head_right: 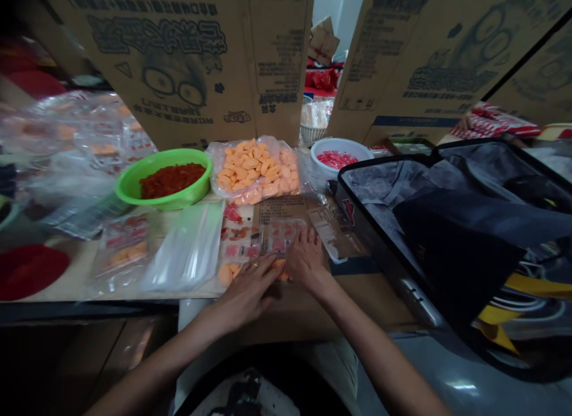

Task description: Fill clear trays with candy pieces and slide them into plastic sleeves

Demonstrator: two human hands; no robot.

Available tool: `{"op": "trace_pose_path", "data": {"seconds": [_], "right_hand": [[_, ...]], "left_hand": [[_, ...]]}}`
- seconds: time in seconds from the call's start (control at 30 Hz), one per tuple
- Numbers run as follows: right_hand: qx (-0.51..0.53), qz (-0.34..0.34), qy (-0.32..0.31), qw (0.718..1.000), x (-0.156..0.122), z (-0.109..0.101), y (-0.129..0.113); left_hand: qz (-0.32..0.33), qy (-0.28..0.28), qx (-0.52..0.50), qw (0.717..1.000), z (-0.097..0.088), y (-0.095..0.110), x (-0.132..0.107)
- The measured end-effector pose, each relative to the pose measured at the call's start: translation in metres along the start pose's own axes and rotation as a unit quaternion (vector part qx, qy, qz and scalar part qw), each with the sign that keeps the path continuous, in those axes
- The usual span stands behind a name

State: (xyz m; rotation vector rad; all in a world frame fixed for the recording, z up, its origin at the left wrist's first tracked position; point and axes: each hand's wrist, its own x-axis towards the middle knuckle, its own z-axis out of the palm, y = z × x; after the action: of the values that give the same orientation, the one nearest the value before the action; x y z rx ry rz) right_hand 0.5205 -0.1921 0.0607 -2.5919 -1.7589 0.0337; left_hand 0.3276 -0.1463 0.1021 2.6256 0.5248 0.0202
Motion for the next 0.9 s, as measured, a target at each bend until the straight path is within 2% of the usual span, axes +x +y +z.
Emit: {"op": "trace_pose_path", "data": {"seconds": [0.07, 0.17, 0.27, 0.37, 0.53, 0.63, 0.77, 0.9], "right_hand": [[-0.004, -0.024, 0.021, 0.999, 0.003, -0.009, -0.011], [0.026, -0.103, 0.043, 0.993, 0.014, -0.018, -0.026], [0.055, -0.16, 0.008, 0.986, 0.029, -0.016, -0.034], [0.06, -0.168, -0.035, 0.983, 0.039, -0.011, -0.034], [0.027, -0.144, -0.035, 0.989, 0.041, -0.012, -0.032], [0.008, -0.142, -0.031, 0.989, 0.041, -0.018, -0.035], [-0.017, -0.147, -0.054, 0.987, 0.045, -0.024, -0.034], [-0.019, -0.145, -0.044, 0.988, 0.05, -0.019, -0.036]], "left_hand": [[-0.01, -0.007, 0.008, 1.0, -0.01, -0.019, -0.016], [-0.074, -0.033, 0.045, 0.996, -0.02, -0.049, -0.036], [-0.13, -0.057, 0.061, 0.988, -0.015, -0.063, -0.048], [-0.139, -0.036, 0.063, 0.988, 0.001, -0.057, -0.052], [-0.124, 0.033, 0.055, 0.99, 0.022, -0.046, -0.053], [-0.133, 0.07, 0.047, 0.988, 0.028, -0.047, -0.053], [-0.107, 0.103, 0.013, 0.989, 0.035, -0.041, -0.056], [-0.097, 0.177, -0.021, 0.979, 0.039, -0.035, -0.06]]}}
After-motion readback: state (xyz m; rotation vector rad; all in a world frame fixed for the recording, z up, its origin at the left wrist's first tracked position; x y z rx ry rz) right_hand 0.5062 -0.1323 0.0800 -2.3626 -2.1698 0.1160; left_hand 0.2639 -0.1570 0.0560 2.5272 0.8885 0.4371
